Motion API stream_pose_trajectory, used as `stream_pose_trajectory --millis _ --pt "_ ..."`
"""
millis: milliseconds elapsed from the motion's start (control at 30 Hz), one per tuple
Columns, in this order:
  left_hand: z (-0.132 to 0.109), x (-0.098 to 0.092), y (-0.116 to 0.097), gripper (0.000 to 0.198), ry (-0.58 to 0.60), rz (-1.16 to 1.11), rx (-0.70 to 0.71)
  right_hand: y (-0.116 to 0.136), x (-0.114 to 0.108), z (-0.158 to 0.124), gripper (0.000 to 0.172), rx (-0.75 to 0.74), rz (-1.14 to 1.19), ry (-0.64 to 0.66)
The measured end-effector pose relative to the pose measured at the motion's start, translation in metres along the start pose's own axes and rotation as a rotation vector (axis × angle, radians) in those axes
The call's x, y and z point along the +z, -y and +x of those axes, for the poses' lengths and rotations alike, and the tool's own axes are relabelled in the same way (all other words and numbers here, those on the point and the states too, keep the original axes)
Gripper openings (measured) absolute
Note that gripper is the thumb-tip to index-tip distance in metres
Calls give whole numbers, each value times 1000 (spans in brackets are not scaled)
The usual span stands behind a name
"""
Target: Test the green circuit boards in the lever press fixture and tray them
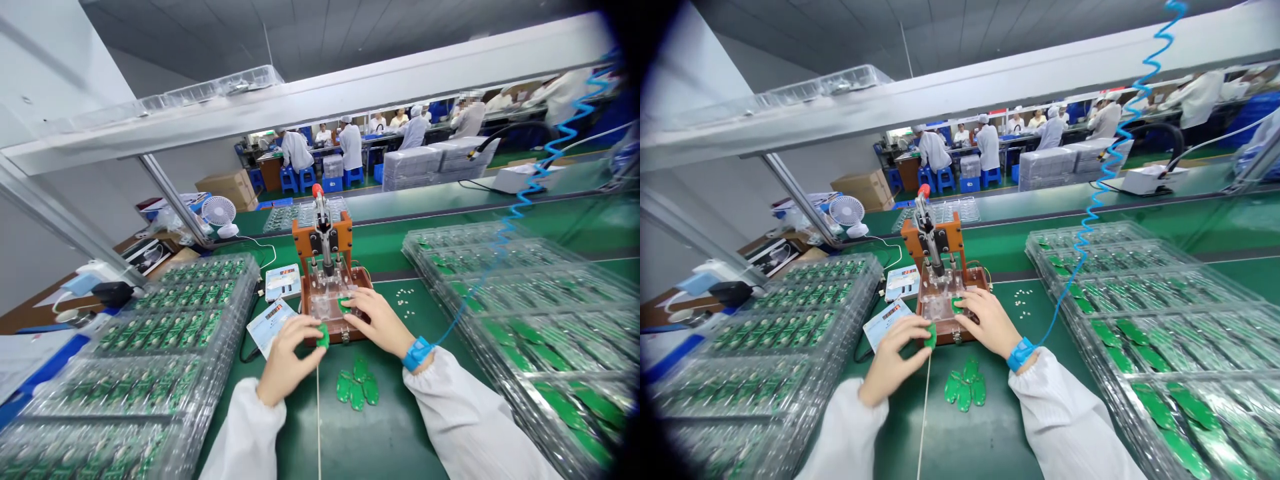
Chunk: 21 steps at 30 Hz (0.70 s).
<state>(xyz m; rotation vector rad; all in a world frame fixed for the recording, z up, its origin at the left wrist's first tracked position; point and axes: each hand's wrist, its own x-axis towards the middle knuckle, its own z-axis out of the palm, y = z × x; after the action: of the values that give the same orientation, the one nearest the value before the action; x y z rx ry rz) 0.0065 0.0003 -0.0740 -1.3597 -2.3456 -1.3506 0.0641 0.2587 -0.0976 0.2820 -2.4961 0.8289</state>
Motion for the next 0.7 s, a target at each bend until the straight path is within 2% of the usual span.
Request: stream_pose_trajectory --millis 133,233,533,633,700 --pt "44 -1 19 8 -43 73 50 -1 2 0 22 -11 4 -17" --pt "58 4 29 8 -7 99 66 0 2 0 23 -10 11 -23" --pt "52 12 31 9 12 122 65 1 1 0 22 23 102 -19" --pt "48 15 32 10 -20 103 64 3 1 0 21 44 158 -34" --pt "44 18 29 12 -83 87 53 5 0 0 21 69 207 -67"
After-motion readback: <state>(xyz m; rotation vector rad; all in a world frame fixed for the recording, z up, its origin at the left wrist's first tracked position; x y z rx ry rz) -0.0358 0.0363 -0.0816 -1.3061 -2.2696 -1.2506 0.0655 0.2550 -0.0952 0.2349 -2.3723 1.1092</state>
